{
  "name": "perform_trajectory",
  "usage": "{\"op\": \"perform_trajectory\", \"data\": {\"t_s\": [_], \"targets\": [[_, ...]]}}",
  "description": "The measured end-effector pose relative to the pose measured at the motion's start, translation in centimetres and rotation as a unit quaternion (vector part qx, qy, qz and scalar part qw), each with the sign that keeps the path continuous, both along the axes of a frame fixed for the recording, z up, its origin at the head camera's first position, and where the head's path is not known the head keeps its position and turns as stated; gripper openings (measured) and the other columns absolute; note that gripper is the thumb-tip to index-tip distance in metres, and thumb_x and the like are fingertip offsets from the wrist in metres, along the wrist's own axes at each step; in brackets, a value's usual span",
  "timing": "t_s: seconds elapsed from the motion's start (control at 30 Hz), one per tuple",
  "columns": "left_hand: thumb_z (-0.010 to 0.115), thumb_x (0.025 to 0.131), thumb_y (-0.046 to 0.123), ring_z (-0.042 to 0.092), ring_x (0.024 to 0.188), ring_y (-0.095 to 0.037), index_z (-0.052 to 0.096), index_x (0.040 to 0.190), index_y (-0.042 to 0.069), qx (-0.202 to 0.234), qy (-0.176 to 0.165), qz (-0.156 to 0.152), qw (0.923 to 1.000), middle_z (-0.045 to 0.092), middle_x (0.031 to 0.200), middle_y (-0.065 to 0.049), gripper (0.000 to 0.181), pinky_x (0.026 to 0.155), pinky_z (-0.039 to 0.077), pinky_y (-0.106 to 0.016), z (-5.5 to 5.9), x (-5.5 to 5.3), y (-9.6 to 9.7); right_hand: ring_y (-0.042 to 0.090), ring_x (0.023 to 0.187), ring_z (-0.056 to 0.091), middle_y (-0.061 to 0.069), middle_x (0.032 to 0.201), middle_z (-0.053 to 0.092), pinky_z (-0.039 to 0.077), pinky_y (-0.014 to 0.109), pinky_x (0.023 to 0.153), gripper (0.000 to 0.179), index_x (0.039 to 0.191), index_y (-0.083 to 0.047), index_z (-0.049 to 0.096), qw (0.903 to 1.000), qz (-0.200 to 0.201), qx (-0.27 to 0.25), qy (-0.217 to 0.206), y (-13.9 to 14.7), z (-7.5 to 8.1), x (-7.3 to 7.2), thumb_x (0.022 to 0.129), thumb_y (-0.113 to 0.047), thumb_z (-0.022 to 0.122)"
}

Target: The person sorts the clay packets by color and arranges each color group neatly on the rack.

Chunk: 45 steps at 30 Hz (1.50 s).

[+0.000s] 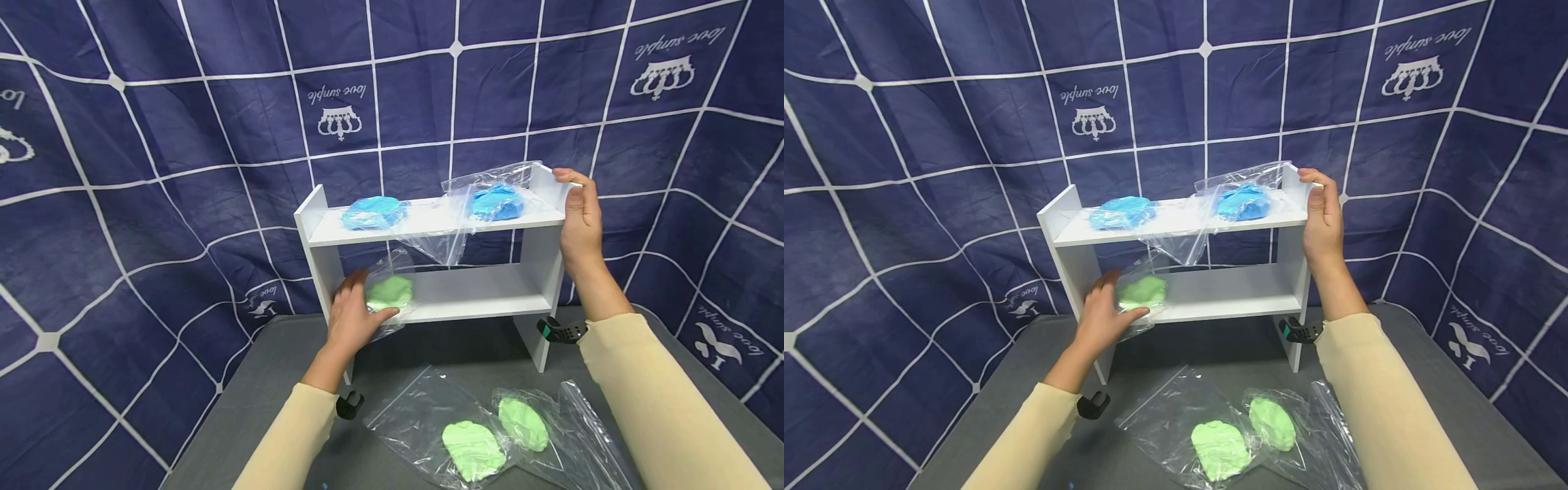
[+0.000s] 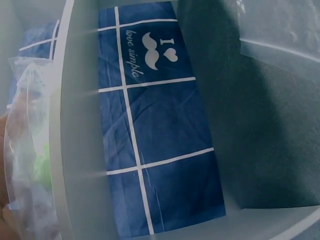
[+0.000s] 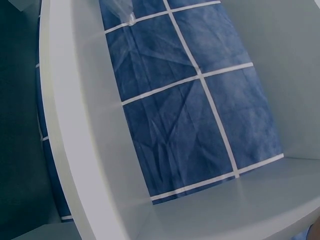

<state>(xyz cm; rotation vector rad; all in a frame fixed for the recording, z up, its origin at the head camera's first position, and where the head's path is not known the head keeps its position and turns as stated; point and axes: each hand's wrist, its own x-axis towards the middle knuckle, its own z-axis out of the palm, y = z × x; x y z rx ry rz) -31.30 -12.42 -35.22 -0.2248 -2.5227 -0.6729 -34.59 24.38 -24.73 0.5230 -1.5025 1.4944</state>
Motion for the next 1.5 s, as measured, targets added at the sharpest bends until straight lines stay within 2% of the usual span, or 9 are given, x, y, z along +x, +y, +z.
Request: {"op": "perform_trajectory", "data": {"t_s": [0.2,0.37,0.5,0.7,0.9,1.0,1.1,1.3,1.5], "targets": [[0.071,0.082,0.047,0.044,0.132,-0.032,0.046,0.141,0.016,0.01,0.08,-0.043,0.9958,0.044,0.147,-0.006,0.071,0.109,0.036,-0.049,-0.2,1.8,-0.3,0.015,0.131,0.044,0.006,0.129,0.059,0.025,0.021,0.112,0.03,0.111,-0.001,0.056,0.9998,0.017,-0.007,-0.004,-0.9,0.8,1.8,0.103,-0.014,0.031],[0.072,0.083,0.039,0.047,0.13,-0.031,0.051,0.136,0.01,0.011,0.166,-0.103,0.9807,0.05,0.142,-0.01,0.064,0.109,0.036,-0.05,-0.4,3.5,-0.3,0.015,0.131,0.044,0.006,0.129,0.058,0.026,0.019,0.111,0.03,0.11,-0.003,0.057,0.9994,0.027,-0.016,-0.014,-1.1,1.1,2.2,0.103,-0.014,0.03],[0.07,0.084,0.033,0.049,0.13,-0.029,0.053,0.134,0.007,-0.008,0.22,-0.183,0.958,0.051,0.141,-0.01,0.059,0.11,0.036,-0.052,-1.0,4.5,-0.1,0.014,0.131,0.044,0.005,0.129,0.059,0.026,0.019,0.111,0.03,0.11,-0.005,0.058,0.9995,0.025,-0.015,-0.014,-1.0,1.1,2.1,0.103,-0.013,0.03],[0.062,0.091,0.035,0.051,0.129,-0.027,0.055,0.132,0.006,-0.042,0.279,-0.302,0.9107,0.054,0.138,-0.013,0.051,0.107,0.039,-0.055,-2.8,5.8,0.5,0.013,0.131,0.044,0.003,0.128,0.06,0.025,0.019,0.112,0.031,0.11,-0.005,0.058,0.9995,0.024,-0.016,-0.015,-1.0,1.1,2.1,0.103,-0.013,0.03],[0.064,0.09,0.028,0.055,0.124,-0.03,0.058,0.128,0.001,-0.021,0.305,-0.368,0.8781,0.057,0.133,-0.017,0.046,0.108,0.042,-0.045,-4.4,6.9,1.6,0.015,0.131,0.044,0.006,0.129,0.059,0.026,0.021,0.112,0.031,0.114,0.005,0.054,0.9998,0.015,-0.009,-0.005,-1.0,0.8,1.9,0.103,-0.013,0.031],[0.064,0.089,0.026,0.056,0.124,-0.029,0.057,0.128,0.002,-0.018,0.292,-0.382,0.8767,0.057,0.134,-0.016,0.046,0.107,0.044,-0.039,-5.5,7.4,2.2,0.016,0.131,0.044,0.006,0.129,0.059,0.027,0.022,0.112,0.032,0.115,0.009,0.051,0.9999,0.013,-0.004,0.0,-1.0,0.9,1.9,0.103,-0.013,0.032],[0.069,0.085,0.025,0.054,0.126,-0.026,0.054,0.133,0.006,-0.031,0.253,-0.389,0.8852,0.054,0.138,-0.014,0.053,0.105,0.045,-0.035,-6.8,7.8,2.8,0.014,0.132,0.044,0.001,0.128,0.06,0.026,0.021,0.112,0.031,0.113,0.003,0.054,0.9998,0.019,-0.008,-0.007,-1.1,1.1,1.9,0.103,-0.014,0.031],[0.07,0.084,0.039,0.043,0.137,-0.017,0.038,0.146,0.02,-0.083,0.117,-0.38,0.9136,0.042,0.15,-0.003,0.072,0.109,0.041,-0.041,-9.1,8.6,4.0,0.014,0.131,0.044,-0.001,0.126,0.061,0.025,0.019,0.111,0.031,0.108,-0.007,0.059,0.9992,0.031,-0.024,-0.01,-1.0,1.3,1.9,0.102,-0.013,0.029],[0.066,0.081,0.058,0.033,0.143,-0.013,0.023,0.152,0.028,-0.118,0.003,-0.385,0.9152,0.03,0.157,0.006,0.088,0.114,0.033,-0.05,-10.6,9.4,5.1,0.013,0.132,0.043,0.0,0.127,0.06,0.025,0.018,0.11,0.031,0.11,-0.007,0.058,0.9993,0.026,-0.019,-0.018,-1.1,1.1,2.0,0.103,-0.014,0.029]]}}
